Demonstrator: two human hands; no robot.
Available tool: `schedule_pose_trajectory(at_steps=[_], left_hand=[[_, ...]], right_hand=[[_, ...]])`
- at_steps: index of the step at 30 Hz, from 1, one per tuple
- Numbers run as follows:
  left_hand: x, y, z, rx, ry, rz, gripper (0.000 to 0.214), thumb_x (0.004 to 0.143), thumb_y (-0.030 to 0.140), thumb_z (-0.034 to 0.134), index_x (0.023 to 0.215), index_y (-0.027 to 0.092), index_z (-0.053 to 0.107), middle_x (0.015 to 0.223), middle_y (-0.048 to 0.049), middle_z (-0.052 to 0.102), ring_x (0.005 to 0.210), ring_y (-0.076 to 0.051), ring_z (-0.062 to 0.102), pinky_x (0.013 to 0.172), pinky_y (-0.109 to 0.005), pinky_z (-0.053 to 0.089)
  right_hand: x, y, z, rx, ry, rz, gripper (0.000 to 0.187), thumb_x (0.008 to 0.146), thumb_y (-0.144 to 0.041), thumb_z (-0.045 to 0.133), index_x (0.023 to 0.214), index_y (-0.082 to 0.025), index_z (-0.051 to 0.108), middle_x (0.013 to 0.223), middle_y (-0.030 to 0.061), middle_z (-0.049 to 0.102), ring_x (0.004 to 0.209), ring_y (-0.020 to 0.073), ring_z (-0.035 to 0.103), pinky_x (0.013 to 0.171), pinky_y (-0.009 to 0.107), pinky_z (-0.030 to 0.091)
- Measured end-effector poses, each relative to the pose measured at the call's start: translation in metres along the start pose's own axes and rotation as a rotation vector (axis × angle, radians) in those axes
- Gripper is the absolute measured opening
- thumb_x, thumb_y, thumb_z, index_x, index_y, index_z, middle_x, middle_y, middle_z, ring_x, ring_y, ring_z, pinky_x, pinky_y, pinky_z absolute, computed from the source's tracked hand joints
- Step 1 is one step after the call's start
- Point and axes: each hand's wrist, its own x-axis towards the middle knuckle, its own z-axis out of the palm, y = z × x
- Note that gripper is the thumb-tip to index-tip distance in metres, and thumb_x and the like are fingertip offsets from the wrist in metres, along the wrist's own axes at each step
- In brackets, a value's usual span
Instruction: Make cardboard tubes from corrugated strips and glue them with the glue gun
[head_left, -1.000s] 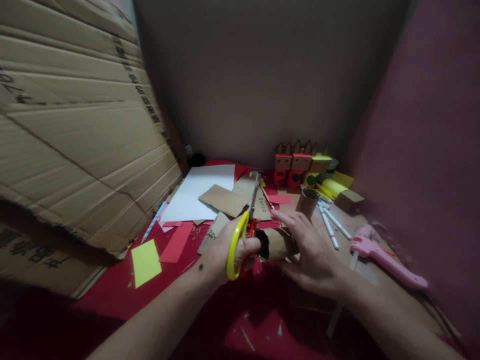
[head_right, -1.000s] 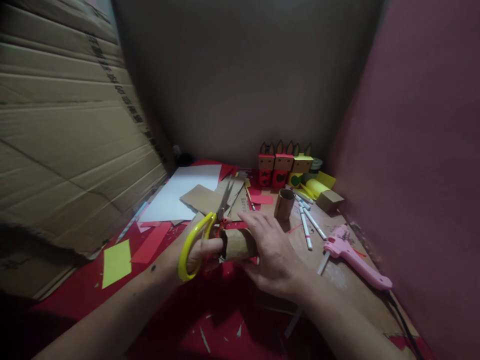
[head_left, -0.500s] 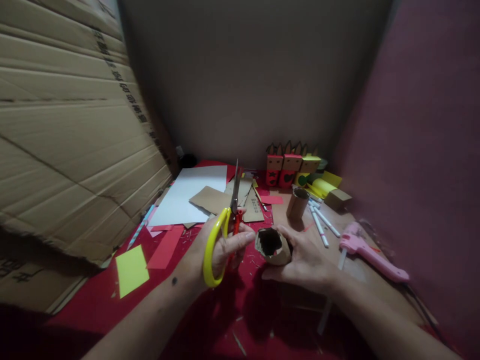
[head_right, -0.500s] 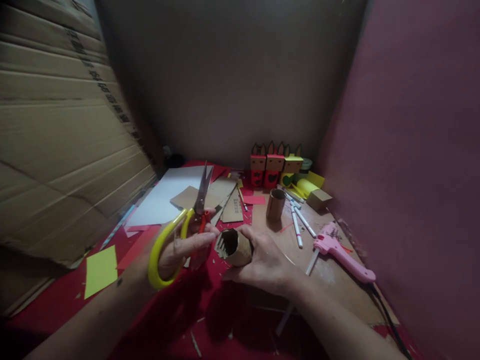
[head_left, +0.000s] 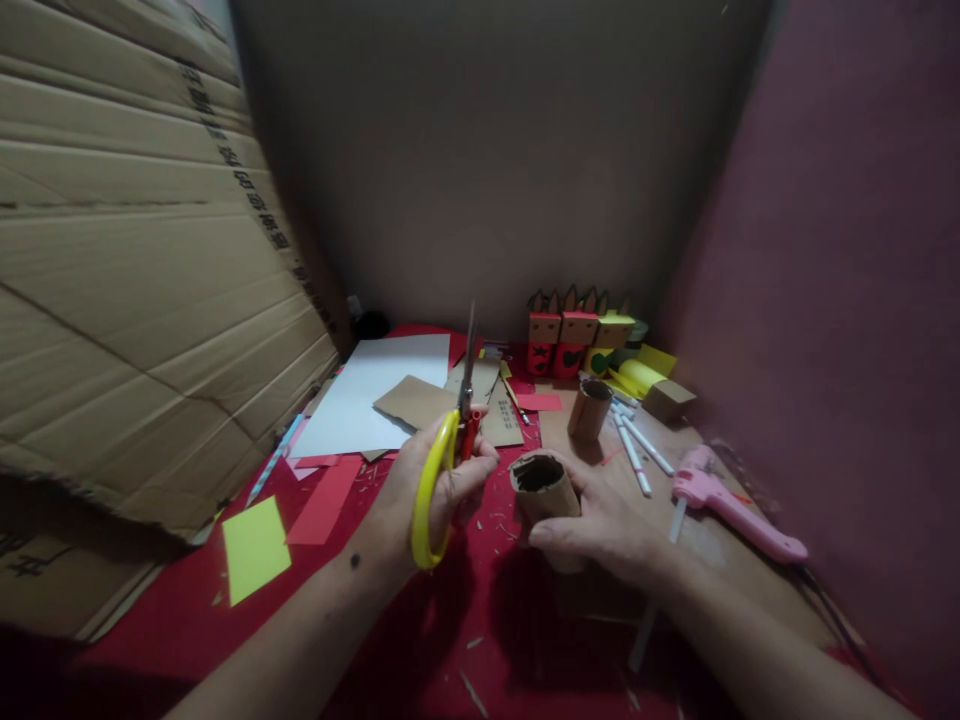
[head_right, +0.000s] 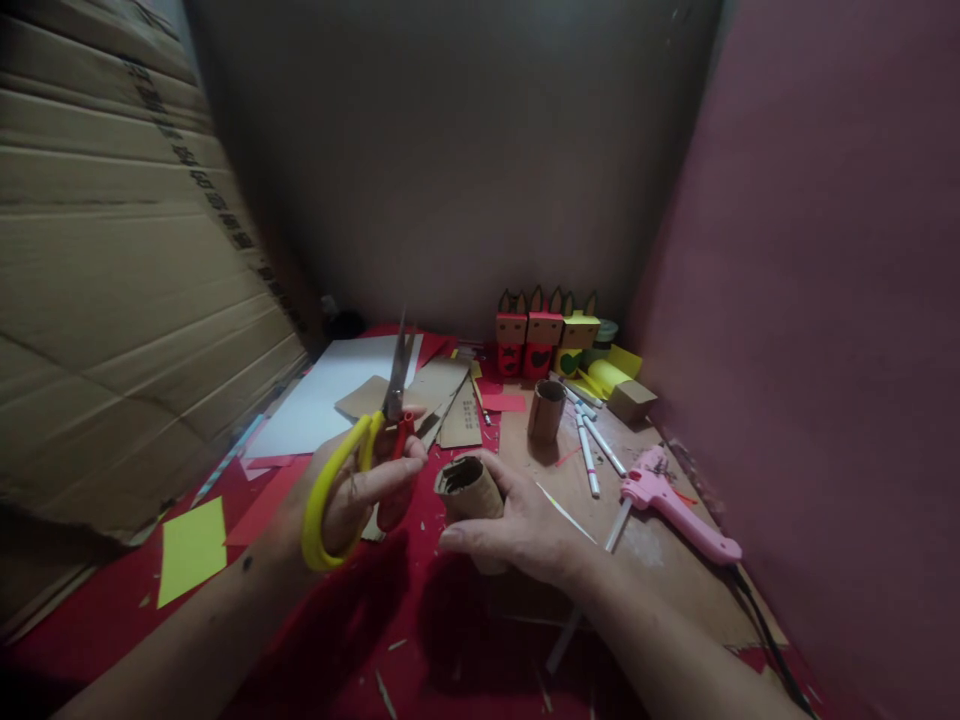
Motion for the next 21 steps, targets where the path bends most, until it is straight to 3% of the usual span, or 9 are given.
schedule_pose_trajectory(at_steps=[5,10,13,16,19,21], left_hand=[[0.002,-0.011,-0.008,0.053,-0.016,-0.074,0.042,0.077,0.034,0.058,0.112,0.013,0.047,0.053,0.0061,0.048,0.035,-0.007,0.042,0.035,-0.020,0.033],[0.002,-0.023,-0.014,0.186,-0.077,-0.157,0.040,0.078,0.038,0.056,0.108,0.013,0.050,0.050,0.0058,0.046,0.037,-0.008,0.042,0.035,-0.020,0.033],[0.001,-0.026,-0.021,0.266,-0.118,-0.106,0.031,0.075,0.038,0.060,0.093,0.014,0.056,0.063,0.0005,0.052,0.048,-0.010,0.050,0.040,-0.020,0.038],[-0.001,-0.027,-0.028,0.211,-0.127,-0.056,0.027,0.073,0.036,0.061,0.090,0.016,0.057,0.081,-0.0044,0.057,0.056,-0.010,0.051,0.046,-0.020,0.041],[-0.002,-0.023,-0.032,0.117,-0.123,-0.120,0.027,0.073,0.037,0.060,0.090,0.016,0.059,0.081,-0.0053,0.058,0.055,-0.009,0.050,0.046,-0.020,0.041],[-0.002,-0.017,-0.031,0.079,-0.033,-0.190,0.030,0.074,0.040,0.058,0.091,0.015,0.060,0.077,-0.0058,0.059,0.054,-0.010,0.051,0.043,-0.019,0.040]], right_hand=[[0.000,0.008,-0.003,0.314,-0.015,0.057,0.038,0.061,-0.028,0.075,0.092,-0.019,0.055,0.075,-0.0014,0.060,0.065,0.0123,0.055,0.059,0.023,0.042],[0.004,0.017,-0.002,0.542,-0.042,0.063,0.031,0.074,-0.042,0.061,0.090,-0.016,0.054,0.071,0.0021,0.060,0.054,0.0128,0.056,0.050,0.025,0.043],[0.006,0.017,-0.003,0.582,-0.013,0.047,0.031,0.070,-0.038,0.065,0.087,-0.014,0.055,0.070,0.0036,0.062,0.057,0.0131,0.057,0.052,0.024,0.044],[0.006,0.014,-0.007,0.567,0.034,0.033,0.036,0.063,-0.030,0.073,0.090,-0.013,0.057,0.078,0.0064,0.065,0.067,0.0144,0.059,0.059,0.025,0.044],[0.004,0.012,-0.012,0.595,0.014,0.000,0.040,0.060,-0.024,0.074,0.095,-0.013,0.058,0.085,0.0094,0.067,0.075,0.0185,0.061,0.066,0.030,0.046],[0.004,0.012,-0.015,0.650,-0.046,-0.002,0.040,0.062,-0.024,0.070,0.098,-0.013,0.058,0.088,0.0112,0.067,0.076,0.0210,0.062,0.067,0.034,0.047]])
